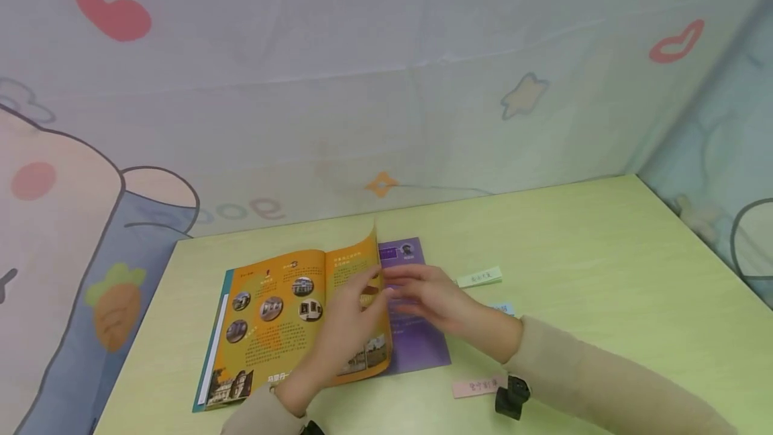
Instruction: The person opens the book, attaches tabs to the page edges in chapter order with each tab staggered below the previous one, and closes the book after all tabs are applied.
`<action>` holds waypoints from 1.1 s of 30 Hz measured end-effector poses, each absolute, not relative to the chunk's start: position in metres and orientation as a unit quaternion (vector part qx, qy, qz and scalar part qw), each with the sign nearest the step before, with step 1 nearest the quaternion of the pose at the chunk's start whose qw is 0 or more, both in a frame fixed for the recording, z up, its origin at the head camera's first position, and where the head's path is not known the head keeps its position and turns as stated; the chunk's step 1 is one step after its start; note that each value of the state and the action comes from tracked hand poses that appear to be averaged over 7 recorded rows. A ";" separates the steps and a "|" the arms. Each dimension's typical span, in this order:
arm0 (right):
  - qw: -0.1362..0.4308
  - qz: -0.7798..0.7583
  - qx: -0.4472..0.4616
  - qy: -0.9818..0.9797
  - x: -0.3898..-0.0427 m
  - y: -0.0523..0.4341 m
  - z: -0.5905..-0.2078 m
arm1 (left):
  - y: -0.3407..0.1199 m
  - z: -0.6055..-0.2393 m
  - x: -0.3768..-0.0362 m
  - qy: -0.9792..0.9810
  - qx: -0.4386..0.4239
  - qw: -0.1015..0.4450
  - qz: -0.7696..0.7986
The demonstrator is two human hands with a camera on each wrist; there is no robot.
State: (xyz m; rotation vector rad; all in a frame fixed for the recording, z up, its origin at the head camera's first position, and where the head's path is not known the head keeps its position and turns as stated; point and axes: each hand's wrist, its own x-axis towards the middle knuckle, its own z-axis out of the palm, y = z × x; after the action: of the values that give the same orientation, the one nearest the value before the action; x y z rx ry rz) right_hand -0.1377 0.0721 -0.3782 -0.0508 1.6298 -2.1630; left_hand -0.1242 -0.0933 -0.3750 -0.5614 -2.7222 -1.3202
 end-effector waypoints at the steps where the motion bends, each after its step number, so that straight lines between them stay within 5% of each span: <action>1: 0.213 -0.777 -0.024 0.592 -0.137 0.070 -0.378 | -0.095 -0.374 -0.125 -0.881 -0.181 0.036 -0.435; 16: 0.193 -0.687 -0.118 0.691 -0.122 0.027 -0.393 | -0.169 -0.364 -0.120 -0.903 -0.048 0.017 -0.426; 33: 0.183 -0.365 -0.360 0.839 -0.116 -0.009 -0.420 | -0.276 -0.389 -0.107 -0.954 0.068 0.022 -0.290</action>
State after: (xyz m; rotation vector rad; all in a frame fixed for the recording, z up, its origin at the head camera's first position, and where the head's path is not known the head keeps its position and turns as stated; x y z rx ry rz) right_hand -0.1164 -0.0085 -0.4200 -1.0166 2.3668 -1.0293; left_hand -0.1072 -0.2760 -0.3892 0.2103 -2.9577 -0.8983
